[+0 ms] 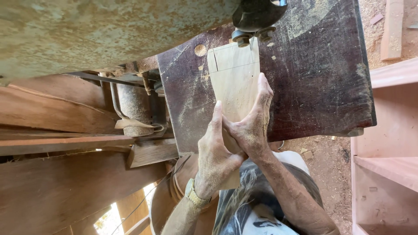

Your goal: The person uses a bandsaw to cut a piece of light-colored wood along marked lines. They guide the wood through the blade with both hands, repositioning it to make multiple cuts and separate smaller pieces from the main block.

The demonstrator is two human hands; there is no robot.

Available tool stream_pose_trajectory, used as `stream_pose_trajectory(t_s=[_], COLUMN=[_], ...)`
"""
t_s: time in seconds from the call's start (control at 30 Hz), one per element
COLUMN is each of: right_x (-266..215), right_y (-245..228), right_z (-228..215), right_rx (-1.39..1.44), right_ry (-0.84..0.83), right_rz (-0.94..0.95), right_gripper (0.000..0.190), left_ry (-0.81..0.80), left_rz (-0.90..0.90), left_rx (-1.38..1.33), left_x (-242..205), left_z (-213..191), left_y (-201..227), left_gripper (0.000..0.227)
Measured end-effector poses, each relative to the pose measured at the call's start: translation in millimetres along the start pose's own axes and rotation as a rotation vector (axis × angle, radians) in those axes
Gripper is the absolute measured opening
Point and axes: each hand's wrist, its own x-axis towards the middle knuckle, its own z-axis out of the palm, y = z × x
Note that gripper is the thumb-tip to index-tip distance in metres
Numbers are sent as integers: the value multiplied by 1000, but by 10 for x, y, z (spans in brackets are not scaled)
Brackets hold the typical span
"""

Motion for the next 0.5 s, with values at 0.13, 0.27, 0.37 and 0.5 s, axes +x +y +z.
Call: stream_pose_trajectory(t_s=[0.13, 0.27, 0.37, 0.5], right_x=[19, 32, 28, 24], right_y=[26, 21, 11, 50], right_z=[-7, -13, -14, 14], right_rx=[0, 18, 3, -9], right_ry=[-12, -28, -21, -9], right_rz=[2, 13, 9, -8], right_gripper=[127, 127, 127, 126], left_ry=[-19, -1, -3, -8], left_rz=[-63, -27, -35, -45], left_rx=[-39, -20, -26, -36], left_x=[15, 23, 17, 28], left_z=[8, -6, -14, -17], left_y=[17, 47, 64, 58], left_gripper=[116, 115, 114, 114])
